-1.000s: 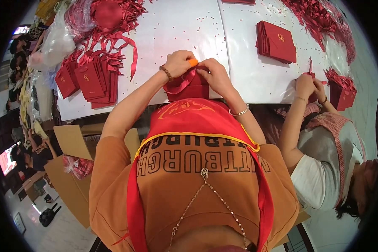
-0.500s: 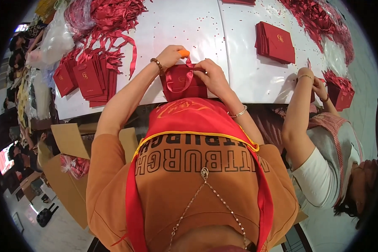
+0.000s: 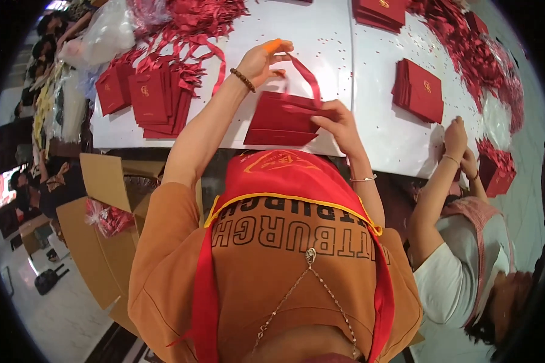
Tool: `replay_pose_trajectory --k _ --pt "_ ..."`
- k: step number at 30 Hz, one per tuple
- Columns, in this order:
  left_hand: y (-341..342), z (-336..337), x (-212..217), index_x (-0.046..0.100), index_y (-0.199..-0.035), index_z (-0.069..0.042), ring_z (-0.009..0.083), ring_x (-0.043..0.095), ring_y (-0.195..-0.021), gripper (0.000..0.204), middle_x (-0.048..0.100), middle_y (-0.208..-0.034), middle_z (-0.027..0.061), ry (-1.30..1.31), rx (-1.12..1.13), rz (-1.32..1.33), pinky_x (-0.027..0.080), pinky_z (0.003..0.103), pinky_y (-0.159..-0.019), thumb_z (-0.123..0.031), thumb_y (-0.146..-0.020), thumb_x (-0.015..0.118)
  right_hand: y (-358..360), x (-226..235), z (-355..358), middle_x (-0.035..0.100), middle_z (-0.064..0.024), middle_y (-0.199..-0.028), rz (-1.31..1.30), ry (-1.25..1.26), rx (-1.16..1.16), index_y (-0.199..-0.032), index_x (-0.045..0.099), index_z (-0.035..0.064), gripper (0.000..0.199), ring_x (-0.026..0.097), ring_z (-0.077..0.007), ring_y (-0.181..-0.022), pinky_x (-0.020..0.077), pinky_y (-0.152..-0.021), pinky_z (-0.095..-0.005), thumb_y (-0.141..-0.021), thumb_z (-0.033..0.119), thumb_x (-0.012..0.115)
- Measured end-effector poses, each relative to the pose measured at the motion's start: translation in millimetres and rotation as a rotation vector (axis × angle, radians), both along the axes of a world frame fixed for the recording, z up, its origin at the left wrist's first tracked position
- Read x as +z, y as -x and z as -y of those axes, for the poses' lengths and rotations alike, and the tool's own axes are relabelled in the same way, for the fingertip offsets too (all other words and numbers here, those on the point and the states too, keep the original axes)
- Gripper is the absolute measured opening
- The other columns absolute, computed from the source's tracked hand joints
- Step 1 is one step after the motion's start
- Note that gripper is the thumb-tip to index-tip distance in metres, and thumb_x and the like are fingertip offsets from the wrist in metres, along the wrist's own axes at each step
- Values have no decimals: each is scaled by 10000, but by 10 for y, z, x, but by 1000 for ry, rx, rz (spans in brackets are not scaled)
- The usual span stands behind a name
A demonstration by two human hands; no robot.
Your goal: Tying decorative ribbons onto red gift envelopes/bags.
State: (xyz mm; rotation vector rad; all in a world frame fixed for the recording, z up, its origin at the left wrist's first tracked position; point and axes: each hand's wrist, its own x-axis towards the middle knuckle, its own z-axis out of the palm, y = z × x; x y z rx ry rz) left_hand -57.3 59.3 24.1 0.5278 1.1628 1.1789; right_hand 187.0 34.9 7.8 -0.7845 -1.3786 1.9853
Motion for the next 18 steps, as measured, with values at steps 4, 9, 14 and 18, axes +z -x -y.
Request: replay_pose_trajectory --k 4,9,14,18 --pt "-233 395 -89 377 -1270 -104 155 551 -877 464 546 -1078 69 148 -163 50 459 321 -760 -315 -883 521 46 -374 -250 563 -77 -1043 -425 105 -19 -764 487 96 171 534 -165 -941 424 -855 -307 -730 -24 604" --pt "-345 652 -271 424 -1221 -80 118 549 -810 454 587 -960 51 36 -252 -225 442 252 -696 -265 -838 581 248 -385 -411 465 -70 -1168 -275 119 -18 -716 493 79 156 469 -161 -1029 386 -888 -294 -691 -75 502" --pt "249 717 -437 611 -983 -124 304 563 -838 213 560 -911 114 -137 66 -1475 455 408 -704 -117 -781 546 23 -545 -752 556 -53 -1038 136 53 -172 -893 582 33 99 533 -146 -931 420 -825 -260 -803 49 545" --pt "688 957 -391 556 -1092 -185 303 558 -797 287 540 -929 128 117 -140 -1916 450 409 -676 -144 -816 492 -152 -484 -919 584 -28 -834 258 -58 -428 -971 585 33 163 517 -88 -692 410 -593 -213 -821 89 553"
